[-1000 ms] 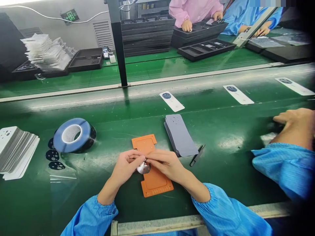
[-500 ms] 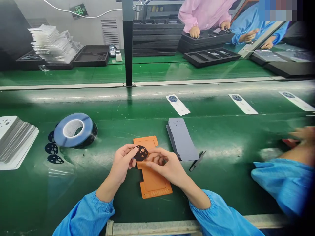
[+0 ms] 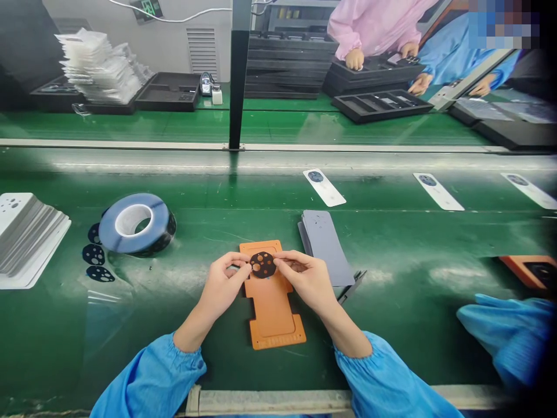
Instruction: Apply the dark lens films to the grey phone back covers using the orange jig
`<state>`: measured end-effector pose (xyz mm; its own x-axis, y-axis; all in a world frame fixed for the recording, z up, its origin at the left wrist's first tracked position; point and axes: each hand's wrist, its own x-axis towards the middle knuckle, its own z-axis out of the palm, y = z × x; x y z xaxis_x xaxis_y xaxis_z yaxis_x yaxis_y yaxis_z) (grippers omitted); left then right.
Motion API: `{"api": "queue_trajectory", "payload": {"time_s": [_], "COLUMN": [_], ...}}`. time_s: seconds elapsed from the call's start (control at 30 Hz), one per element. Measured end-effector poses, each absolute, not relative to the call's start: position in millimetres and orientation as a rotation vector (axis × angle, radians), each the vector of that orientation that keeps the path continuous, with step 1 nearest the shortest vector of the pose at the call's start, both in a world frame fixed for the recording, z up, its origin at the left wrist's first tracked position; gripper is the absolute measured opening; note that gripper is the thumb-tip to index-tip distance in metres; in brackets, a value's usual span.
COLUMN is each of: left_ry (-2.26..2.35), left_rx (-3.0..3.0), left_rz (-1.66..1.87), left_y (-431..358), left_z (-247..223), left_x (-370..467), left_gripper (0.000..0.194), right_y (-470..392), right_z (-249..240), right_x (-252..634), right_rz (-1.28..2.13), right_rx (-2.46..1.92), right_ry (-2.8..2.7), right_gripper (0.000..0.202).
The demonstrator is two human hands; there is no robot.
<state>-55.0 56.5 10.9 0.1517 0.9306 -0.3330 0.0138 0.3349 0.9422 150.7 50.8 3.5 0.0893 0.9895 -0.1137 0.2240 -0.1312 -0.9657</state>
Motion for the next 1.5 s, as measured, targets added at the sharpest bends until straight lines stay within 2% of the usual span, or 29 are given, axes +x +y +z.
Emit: {"api": "queue_trajectory", "payload": {"time_s": [0.13, 0.6, 1.5], "left_ry": [1.340, 1.387, 1.520], "left_rx": [1.072, 1.239, 1.321], "left_rz": [0.950, 0.909, 0.899], "left_y": [61.0, 59.5, 61.0], "left_z": [1.5, -14.2, -12.9], "left_x": [-54.0, -49.1, -40.8], "left_gripper": [0.026, 0.013, 0.013], "right_y": [50.1, 48.1, 45.6], "right_z": [0.3, -10.5, -15.0], "right_x": [150.4, 142.4, 146.7], "right_rz": [1.034, 0.936, 0.823], "right_rx": [-1.568, -1.597, -1.529], "right_ry": [-1.305, -1.275, -1.374], "right_gripper": [0.020, 0.022, 0.012]}}
